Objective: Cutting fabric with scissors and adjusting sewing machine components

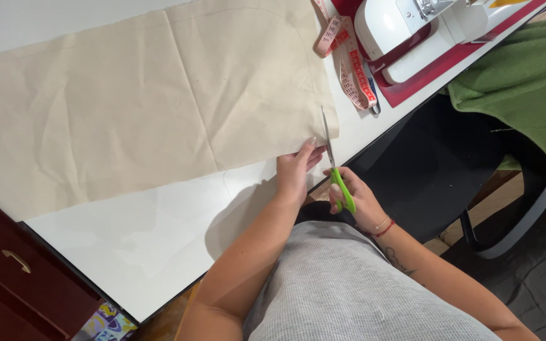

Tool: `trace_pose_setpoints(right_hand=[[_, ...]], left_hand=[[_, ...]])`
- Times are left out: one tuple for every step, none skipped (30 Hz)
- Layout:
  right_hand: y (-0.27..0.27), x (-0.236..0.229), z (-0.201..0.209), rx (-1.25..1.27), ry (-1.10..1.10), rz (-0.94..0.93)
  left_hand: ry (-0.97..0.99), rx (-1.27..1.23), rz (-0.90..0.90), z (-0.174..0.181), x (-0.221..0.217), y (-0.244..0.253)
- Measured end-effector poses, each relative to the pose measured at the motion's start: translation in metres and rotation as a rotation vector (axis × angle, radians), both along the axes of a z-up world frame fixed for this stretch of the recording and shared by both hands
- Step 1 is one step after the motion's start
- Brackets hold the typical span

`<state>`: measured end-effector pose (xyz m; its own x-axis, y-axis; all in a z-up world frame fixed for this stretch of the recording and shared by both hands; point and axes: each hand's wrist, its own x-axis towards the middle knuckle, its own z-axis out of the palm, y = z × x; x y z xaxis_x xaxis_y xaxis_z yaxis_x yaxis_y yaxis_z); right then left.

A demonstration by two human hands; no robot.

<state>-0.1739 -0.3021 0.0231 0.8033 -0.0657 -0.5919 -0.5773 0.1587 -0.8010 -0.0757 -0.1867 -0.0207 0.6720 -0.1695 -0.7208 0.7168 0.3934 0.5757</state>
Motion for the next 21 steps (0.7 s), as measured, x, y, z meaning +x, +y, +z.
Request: trace_pose_setpoints(right_hand=[[0.000, 0.003, 0.000, 0.010, -0.006, -0.015], [0.000, 0.005, 0.000, 0.020, -0.011, -0.028], [0.000, 0.009, 0.000, 0.018, -0.012, -0.023], [0.000, 0.013, -0.001, 0.014, -0.012, -0.020], [0.000, 0.016, -0.001, 0.009, -0.013, -0.018], [-0.001, 0.018, -0.004, 0.007, -0.013, -0.012], [-0.001, 0.019, -0.008, 0.012, -0.016, -0.022], [-0.002, 0.020, -0.011, 0.015, -0.019, -0.035], [-0.001, 0.023, -0.009, 0.012, -0.019, -0.031], [0.000, 0.025, -0.006, 0.010, -0.015, -0.029], [0.001, 0.027, -0.004, 0.007, -0.010, -0.028], [0.002, 0.027, -0.003, 0.007, -0.010, -0.022], [0.003, 0.026, -0.002, -0.001, -0.015, -0.032], [0.005, 0.026, 0.000, -0.008, -0.020, -0.043], [0.005, 0.025, 0.000, -0.009, -0.020, -0.039], [0.005, 0.023, 0.000, -0.024, -0.023, -0.037], [0.005, 0.022, 0.001, -0.039, -0.026, -0.036], [0.005, 0.021, -0.001, -0.041, -0.026, -0.035], [0.005, 0.019, -0.002, -0.053, -0.042, -0.028], [0.005, 0.019, -0.004, -0.066, -0.059, -0.022], [0.005, 0.019, -0.003, -0.068, -0.061, -0.022]], left_hand=[[0.005, -0.007, -0.003, -0.004, -0.001, 0.000], [0.010, -0.014, -0.006, -0.007, -0.002, 0.000], [0.010, -0.016, 0.000, -0.007, -0.004, 0.001], [0.010, -0.016, 0.002, -0.007, -0.005, 0.001], [0.011, -0.016, 0.005, -0.007, -0.006, 0.001], [0.010, -0.018, 0.010, -0.012, -0.007, 0.000], [0.007, -0.022, 0.011, -0.017, -0.009, 0.000], [0.003, -0.027, 0.010, -0.022, -0.010, -0.002], [0.002, -0.029, 0.014, -0.020, -0.010, -0.001], [-0.005, -0.030, 0.013, -0.019, -0.010, 0.001], [-0.012, -0.030, 0.012, -0.017, -0.010, 0.003], [-0.012, -0.031, 0.019, -0.017, -0.010, 0.002], [-0.016, -0.039, 0.014, -0.016, -0.011, 0.002], [-0.021, -0.048, 0.009, -0.015, -0.011, 0.002], [-0.021, -0.048, 0.014, -0.014, -0.010, 0.003], [-0.022, -0.047, 0.002, -0.012, -0.011, 0.003], [-0.024, -0.046, -0.010, -0.010, -0.011, 0.003], [-0.024, -0.048, -0.009, -0.013, -0.012, 0.003], [-0.026, -0.045, -0.009, -0.015, -0.012, 0.002], [-0.031, -0.044, -0.010, -0.017, -0.012, 0.002], [-0.032, -0.046, -0.010, -0.014, -0.011, 0.002]])
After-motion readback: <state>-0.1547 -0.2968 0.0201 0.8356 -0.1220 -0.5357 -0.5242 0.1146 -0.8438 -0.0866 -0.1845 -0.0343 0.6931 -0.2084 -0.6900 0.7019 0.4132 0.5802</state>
